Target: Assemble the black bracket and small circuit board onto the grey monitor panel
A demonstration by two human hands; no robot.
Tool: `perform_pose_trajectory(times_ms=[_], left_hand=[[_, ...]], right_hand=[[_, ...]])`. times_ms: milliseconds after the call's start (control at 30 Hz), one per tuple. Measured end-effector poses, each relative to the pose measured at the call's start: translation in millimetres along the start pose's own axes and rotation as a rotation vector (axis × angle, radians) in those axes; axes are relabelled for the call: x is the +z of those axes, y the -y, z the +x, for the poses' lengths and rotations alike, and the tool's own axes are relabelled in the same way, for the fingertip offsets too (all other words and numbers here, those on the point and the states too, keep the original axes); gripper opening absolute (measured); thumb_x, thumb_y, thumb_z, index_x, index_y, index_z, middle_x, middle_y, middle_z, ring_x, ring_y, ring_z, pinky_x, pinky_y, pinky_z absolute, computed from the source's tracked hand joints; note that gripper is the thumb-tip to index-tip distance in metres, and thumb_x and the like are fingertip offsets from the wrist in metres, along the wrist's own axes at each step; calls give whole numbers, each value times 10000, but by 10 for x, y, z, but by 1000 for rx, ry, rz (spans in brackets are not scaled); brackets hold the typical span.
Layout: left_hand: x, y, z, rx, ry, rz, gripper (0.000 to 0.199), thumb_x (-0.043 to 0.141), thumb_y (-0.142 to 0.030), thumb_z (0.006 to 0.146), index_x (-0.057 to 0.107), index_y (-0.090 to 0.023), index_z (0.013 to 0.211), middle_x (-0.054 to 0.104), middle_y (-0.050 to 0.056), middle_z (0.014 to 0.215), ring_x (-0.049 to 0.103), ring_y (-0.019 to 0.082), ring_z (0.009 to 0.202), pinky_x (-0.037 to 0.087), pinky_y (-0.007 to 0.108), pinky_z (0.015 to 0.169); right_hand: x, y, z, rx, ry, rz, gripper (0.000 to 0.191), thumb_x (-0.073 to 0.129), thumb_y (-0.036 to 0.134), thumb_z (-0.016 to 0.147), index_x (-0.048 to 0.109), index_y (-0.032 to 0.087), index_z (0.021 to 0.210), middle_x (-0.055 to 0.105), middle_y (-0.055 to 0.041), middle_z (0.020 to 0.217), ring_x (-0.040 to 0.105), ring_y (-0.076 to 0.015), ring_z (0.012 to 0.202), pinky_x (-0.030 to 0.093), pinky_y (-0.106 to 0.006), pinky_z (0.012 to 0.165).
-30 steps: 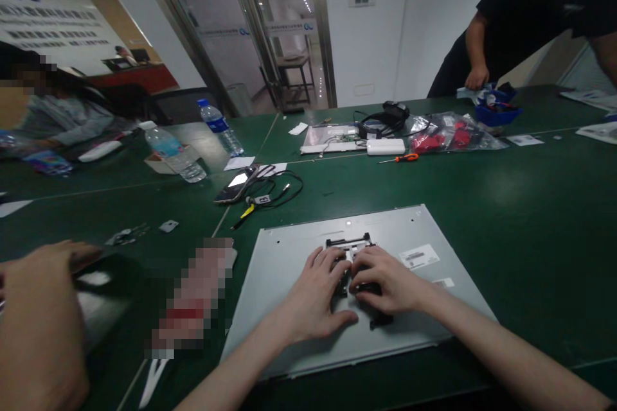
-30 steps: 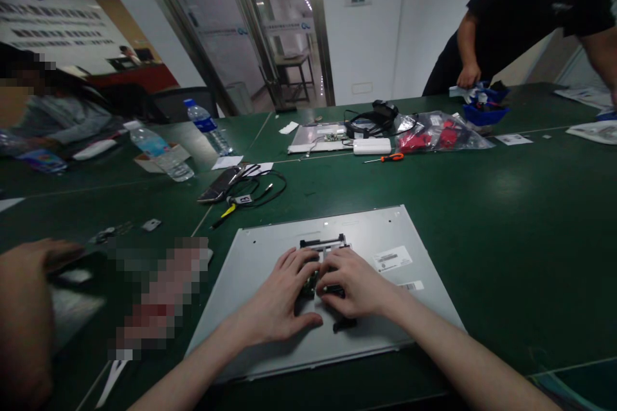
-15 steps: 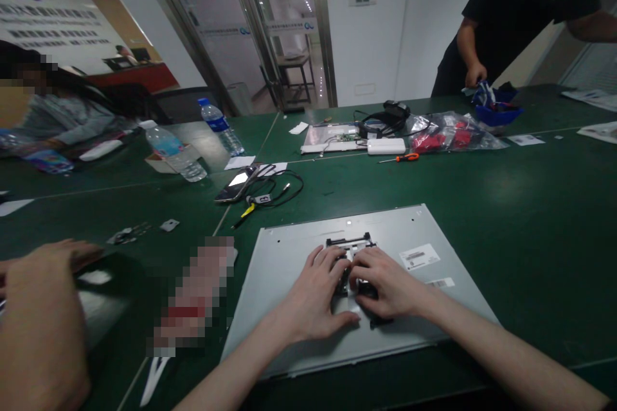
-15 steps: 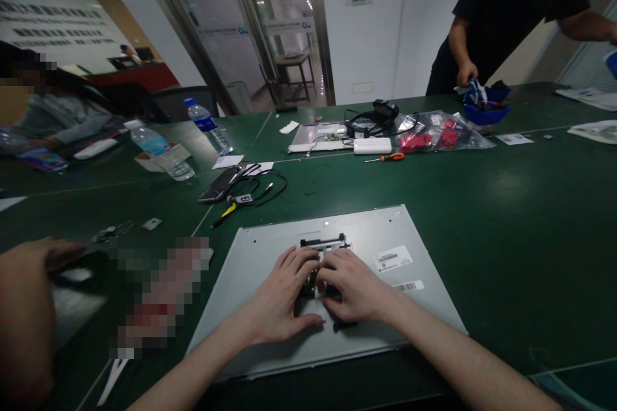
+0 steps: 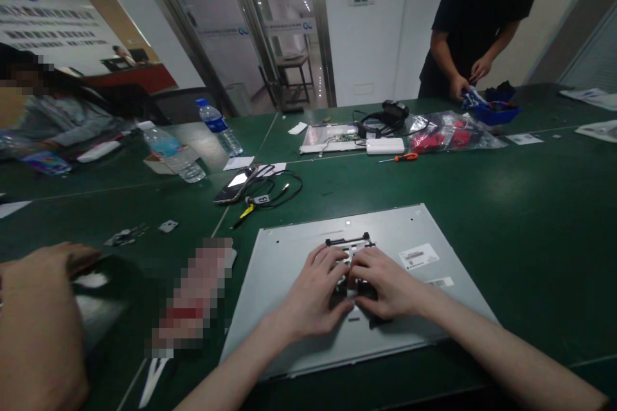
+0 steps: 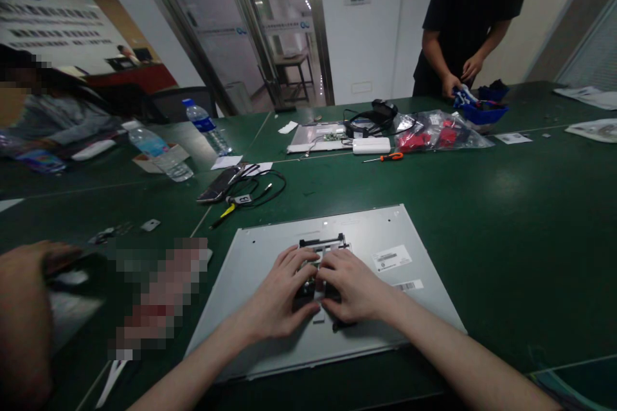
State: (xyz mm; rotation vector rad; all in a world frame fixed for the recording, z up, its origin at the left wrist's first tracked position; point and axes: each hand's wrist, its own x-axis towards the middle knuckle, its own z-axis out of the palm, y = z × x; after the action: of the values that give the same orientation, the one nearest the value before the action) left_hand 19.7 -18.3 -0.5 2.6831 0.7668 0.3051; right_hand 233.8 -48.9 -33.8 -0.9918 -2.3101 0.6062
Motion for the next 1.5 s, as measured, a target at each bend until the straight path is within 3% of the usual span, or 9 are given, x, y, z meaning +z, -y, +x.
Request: perform_pose_trajectory(times_ms=[400,967,1200,1500], left_hand=[[-37,-15,9,-22,76,-24,814,857,-385,666,455,-277,1366,473,99,1428,402,356,1362,179,614,1218],[-1,1,-11,-35,54,-49,710,799,-465,711,456,-241,1292,493,121,1408,418,365,1361,181,633,1206],[20,12,-15,-52,50,-45,742,846,-443,671,449,-232,1262,504,120,1359,430,360,1342,198,617,1210],[14,10,-22,-36,60,-44,733,830,-451,702,441,-239,1287,488,120,1380,406,365,1362,202,634,1209]], right_hand=[[-22,-8,7,-8,4,16,294,727,188,751,589,207,1009,601,-91,1179,531,-277,1105,451,-459,973],[-31,-51,-6,10,-77,31,329,736,257,810,623,220,1116,596,-106,1310,534,-282,1204,425,-493,1030],[-19,-69,5,6,-89,40,218,706,255,858,665,203,1066,671,-84,1113,586,-265,1075,459,-454,958],[0,-91,6,12,-78,14,327,671,220,878,639,197,1202,666,-94,1156,575,-266,1099,457,-468,978]])
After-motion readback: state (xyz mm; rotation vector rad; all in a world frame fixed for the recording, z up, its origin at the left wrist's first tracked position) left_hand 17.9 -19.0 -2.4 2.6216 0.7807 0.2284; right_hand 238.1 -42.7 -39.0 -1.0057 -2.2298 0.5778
